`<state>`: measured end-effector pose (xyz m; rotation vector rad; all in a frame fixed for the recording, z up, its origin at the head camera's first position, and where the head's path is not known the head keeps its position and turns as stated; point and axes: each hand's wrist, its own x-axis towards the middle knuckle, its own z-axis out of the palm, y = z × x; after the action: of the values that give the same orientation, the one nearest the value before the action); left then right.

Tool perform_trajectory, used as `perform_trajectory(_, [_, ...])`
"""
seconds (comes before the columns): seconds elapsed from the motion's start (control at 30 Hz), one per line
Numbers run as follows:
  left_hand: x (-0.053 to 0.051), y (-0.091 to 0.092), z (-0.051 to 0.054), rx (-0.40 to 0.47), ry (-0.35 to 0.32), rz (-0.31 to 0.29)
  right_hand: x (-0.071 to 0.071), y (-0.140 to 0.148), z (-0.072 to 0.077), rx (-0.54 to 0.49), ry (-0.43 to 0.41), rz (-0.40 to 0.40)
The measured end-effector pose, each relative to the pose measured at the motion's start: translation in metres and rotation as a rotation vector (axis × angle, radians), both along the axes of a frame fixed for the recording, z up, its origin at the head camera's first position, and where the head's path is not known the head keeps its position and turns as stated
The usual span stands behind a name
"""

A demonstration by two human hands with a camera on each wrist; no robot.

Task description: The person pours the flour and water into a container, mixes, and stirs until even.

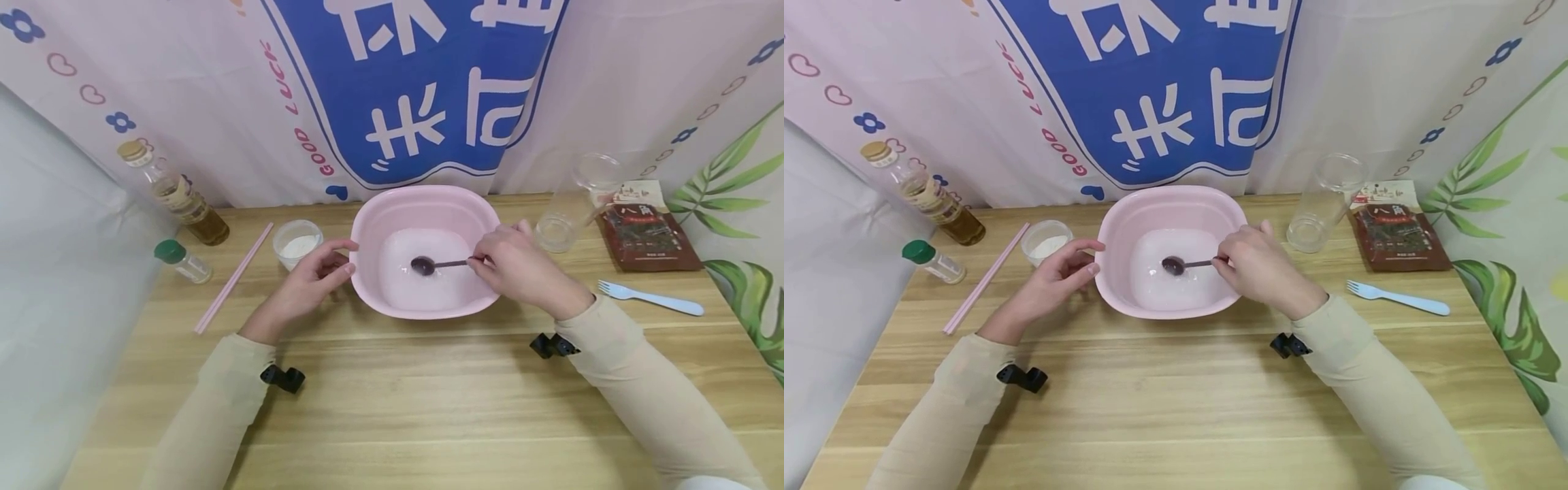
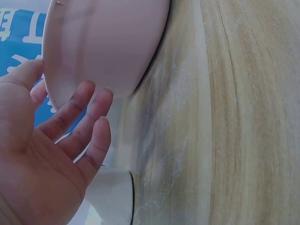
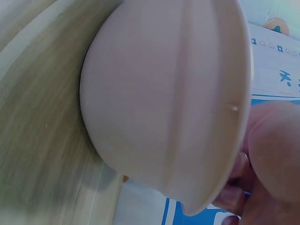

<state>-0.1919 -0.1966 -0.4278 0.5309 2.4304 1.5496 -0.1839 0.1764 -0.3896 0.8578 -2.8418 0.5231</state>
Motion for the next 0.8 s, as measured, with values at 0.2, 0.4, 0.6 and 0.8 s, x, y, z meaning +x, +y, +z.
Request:
perform_trajectory(0.2, [0.0,0.0,0.0,0.001,-0.002,0.0,-0.005,0.005,-0.001,-0.009,0.081,-0.141])
perform_trajectory(0.4, [-0.001,0.0,-0.001,0.002,0.002,-0.004,-0.007,0.013,-0.006,-0.045,0.198,-0.195])
perform_trajectory(0.6, [-0.001,0.0,-0.002,0.002,0.002,-0.009,-0.003,0.017,-0.005,-0.079,0.195,-0.149])
perform_trajectory(0.8, [-0.001,0.0,-0.002,0.004,0.002,-0.008,0.004,0.011,-0.003,-0.108,0.068,-0.064])
